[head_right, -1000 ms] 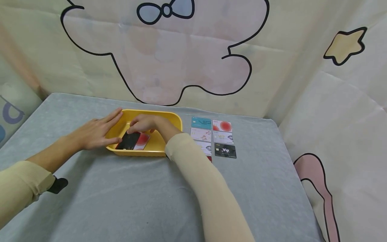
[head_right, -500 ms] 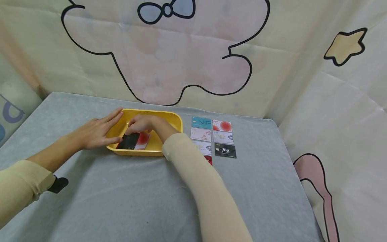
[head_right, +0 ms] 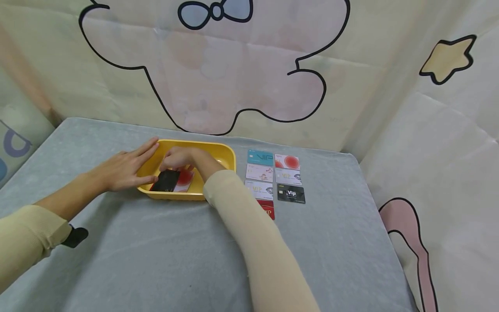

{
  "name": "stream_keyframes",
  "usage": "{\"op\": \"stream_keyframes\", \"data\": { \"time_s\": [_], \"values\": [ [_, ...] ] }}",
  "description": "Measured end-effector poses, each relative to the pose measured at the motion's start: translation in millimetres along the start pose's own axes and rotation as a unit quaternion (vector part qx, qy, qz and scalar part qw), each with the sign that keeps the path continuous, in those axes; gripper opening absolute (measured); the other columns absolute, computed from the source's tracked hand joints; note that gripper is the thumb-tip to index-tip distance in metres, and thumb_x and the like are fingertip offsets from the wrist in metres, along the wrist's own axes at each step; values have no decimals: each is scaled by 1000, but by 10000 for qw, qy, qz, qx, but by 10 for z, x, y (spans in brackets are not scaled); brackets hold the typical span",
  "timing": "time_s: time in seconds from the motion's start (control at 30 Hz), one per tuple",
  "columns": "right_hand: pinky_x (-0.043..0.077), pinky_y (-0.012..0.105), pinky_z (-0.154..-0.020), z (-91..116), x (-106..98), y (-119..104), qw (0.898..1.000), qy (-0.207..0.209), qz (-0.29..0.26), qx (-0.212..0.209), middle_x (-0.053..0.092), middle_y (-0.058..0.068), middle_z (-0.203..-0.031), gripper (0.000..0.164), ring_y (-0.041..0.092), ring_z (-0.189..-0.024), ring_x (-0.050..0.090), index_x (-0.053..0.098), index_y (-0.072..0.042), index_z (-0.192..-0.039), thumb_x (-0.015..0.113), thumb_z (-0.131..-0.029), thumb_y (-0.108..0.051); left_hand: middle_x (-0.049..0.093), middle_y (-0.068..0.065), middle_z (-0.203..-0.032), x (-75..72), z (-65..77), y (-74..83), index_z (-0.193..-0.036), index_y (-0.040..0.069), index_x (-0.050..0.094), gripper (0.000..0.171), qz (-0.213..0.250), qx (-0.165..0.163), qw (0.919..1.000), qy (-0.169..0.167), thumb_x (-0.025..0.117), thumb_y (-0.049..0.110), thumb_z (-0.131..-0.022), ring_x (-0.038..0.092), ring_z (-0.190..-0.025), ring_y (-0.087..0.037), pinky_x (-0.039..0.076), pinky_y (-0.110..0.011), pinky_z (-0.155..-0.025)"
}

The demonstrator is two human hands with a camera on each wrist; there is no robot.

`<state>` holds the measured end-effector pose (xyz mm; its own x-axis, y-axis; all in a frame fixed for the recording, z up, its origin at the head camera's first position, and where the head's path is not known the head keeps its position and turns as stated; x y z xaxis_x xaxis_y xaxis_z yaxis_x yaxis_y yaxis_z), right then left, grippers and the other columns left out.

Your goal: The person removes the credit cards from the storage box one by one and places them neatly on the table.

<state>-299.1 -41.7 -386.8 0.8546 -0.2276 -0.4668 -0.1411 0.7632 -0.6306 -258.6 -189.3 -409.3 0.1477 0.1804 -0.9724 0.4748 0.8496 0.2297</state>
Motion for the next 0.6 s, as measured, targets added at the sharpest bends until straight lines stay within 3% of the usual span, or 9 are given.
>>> {"op": "stream_keyframes", "data": {
  "time_s": [0.3, 0.5, 0.6],
  "values": [
    [46, 36, -79, -5, -11, 5, 9998, 147, -50, -122, 51, 11, -105, 27, 24, -90, 50, 58, -8, -117, 57, -98, -27, 7, -12, -167, -5, -1, -8, -158, 1, 17, 94, -29, 74, 9999, 75, 56, 56, -92, 48, -132, -43, 39, -65, -99],
    [47, 27, -77, 21, -25, -13, 9986, 359, 50, -392, 54, 8, -108, 32, 19, -88, 52, 53, -2, -129, 57, -99, -9, 8, -12, -167, -6, -4, -10, -157, 0, 18, 94, -39, 107, 9999, 84, 56, 57, -93, 51, -129, -43, 39, -65, -100],
    [47, 27, -68, 33, -33, -27, 9977, 452, 32, -497, 57, 9, -98, 32, 18, -73, 50, 54, -1, -129, 55, -97, -1, 8, -14, -167, -11, 5, 0, -157, -1, 18, 95, -63, 126, 9999, 49, 55, 58, -93, 50, -129, -43, 39, -66, -99]
  ]
}}
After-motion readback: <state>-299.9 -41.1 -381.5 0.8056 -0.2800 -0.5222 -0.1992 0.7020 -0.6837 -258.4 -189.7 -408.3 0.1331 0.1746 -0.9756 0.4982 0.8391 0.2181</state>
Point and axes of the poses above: each hand's wrist, its own z-axis away from the middle knuckle, its own x-axis out of the palm, y = z × x, the point moved 5 cm from there along -z, towards the middle knuckle
